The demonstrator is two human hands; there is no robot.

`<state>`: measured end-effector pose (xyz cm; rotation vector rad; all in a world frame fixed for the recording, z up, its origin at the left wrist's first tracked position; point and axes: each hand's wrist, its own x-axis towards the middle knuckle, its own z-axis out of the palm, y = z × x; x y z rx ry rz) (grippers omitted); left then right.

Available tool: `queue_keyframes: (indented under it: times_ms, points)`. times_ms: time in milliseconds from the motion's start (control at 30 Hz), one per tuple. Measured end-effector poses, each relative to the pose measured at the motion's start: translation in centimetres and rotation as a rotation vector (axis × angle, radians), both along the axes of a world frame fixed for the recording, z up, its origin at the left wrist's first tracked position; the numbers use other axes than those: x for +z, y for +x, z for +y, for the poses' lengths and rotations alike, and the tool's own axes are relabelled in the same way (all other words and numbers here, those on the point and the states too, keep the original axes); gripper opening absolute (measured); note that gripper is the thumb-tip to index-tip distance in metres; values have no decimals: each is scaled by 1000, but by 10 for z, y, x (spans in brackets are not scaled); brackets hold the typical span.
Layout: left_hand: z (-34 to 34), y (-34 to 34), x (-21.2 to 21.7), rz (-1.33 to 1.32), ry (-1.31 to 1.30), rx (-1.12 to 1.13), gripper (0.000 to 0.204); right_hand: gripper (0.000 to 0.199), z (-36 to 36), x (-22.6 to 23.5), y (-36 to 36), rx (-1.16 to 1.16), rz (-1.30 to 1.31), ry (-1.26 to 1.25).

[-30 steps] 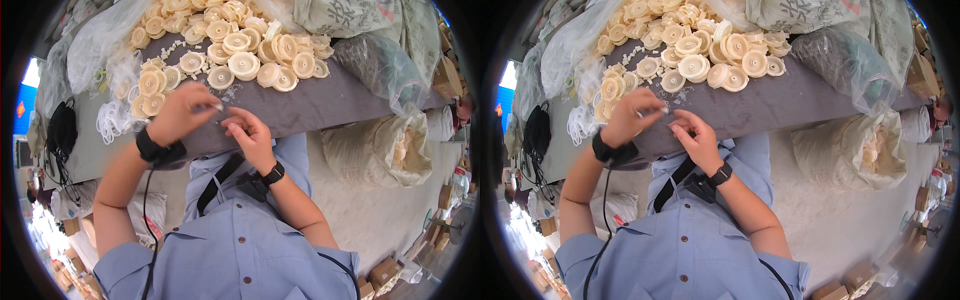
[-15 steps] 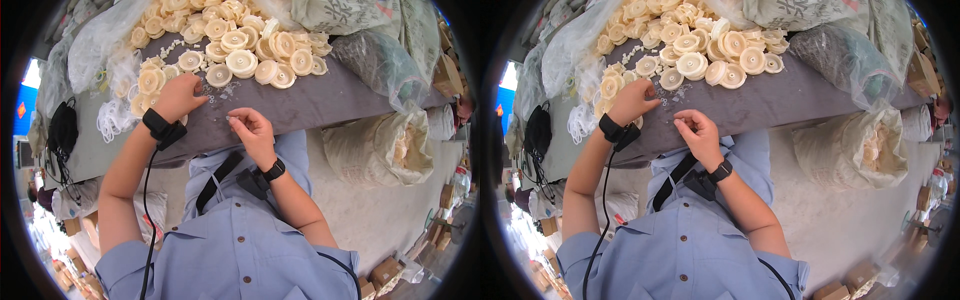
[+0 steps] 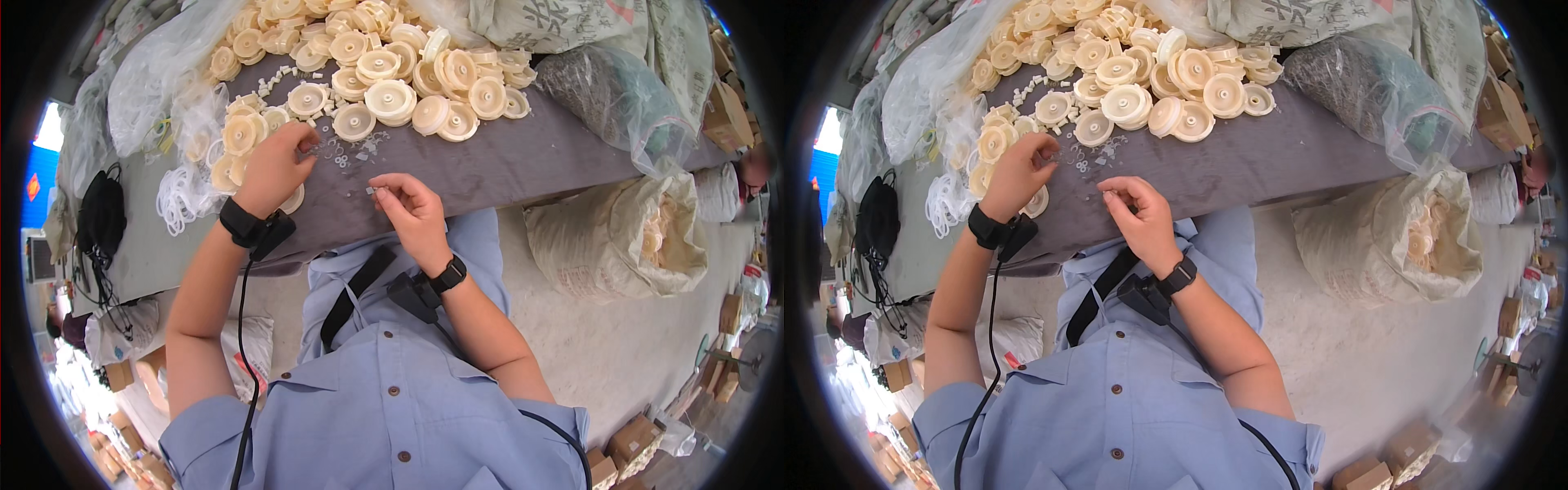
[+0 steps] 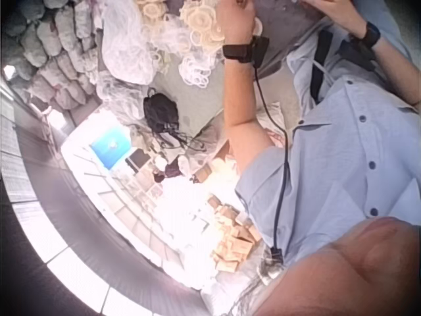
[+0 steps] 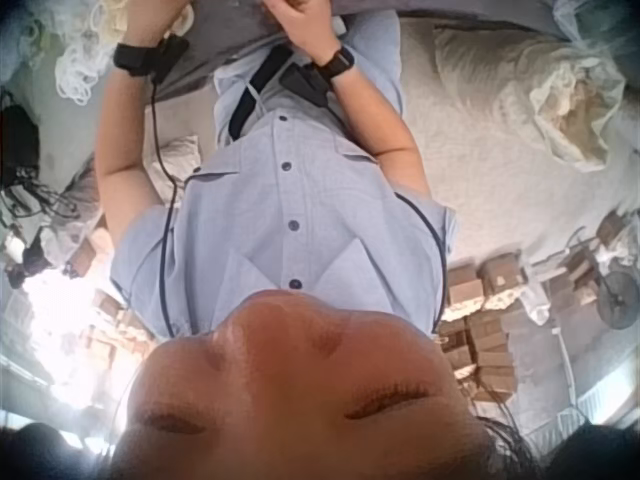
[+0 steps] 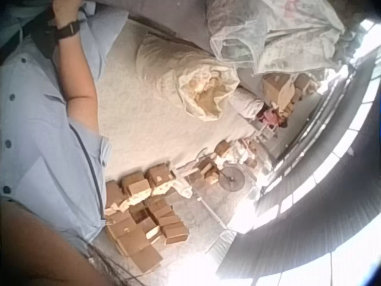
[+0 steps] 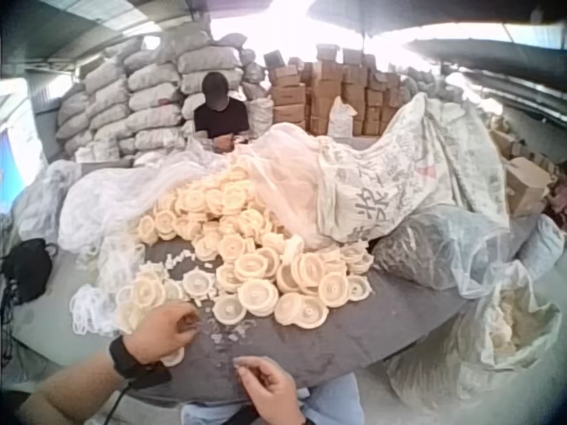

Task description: Assembling small circular plastic components by inserting metal pins into them at a workstation.

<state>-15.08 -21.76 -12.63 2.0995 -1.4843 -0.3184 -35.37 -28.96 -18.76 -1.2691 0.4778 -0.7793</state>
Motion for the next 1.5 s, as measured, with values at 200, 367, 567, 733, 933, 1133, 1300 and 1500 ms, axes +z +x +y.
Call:
queue_keyframes:
  times_ms: [200,367,567,733,933,1133,1300,1500]
  points:
    - [12,-12,10,208,-62,7,23,14,-1,11,4,-16,50,56]
    - [25,-36,10,348,-167,-9,20,17,-2,21,29,133,47,-9]
    - [39,-41,-2,476,-259,43,15,17,3,15,43,193,-21,207]
    - [46,-39,-21,884,-384,163,15,16,11,20,48,197,-25,328]
    - [41,-42,-19,881,-484,264,11,17,15,22,56,106,22,175]
    - [34,-38,-16,558,-361,327,11,18,10,25,56,-33,239,-258]
    - [29,-37,-5,432,-277,287,11,15,4,19,57,-33,212,-134]
    - [27,-34,-7,627,-393,30,27,14,-6,26,54,162,68,150]
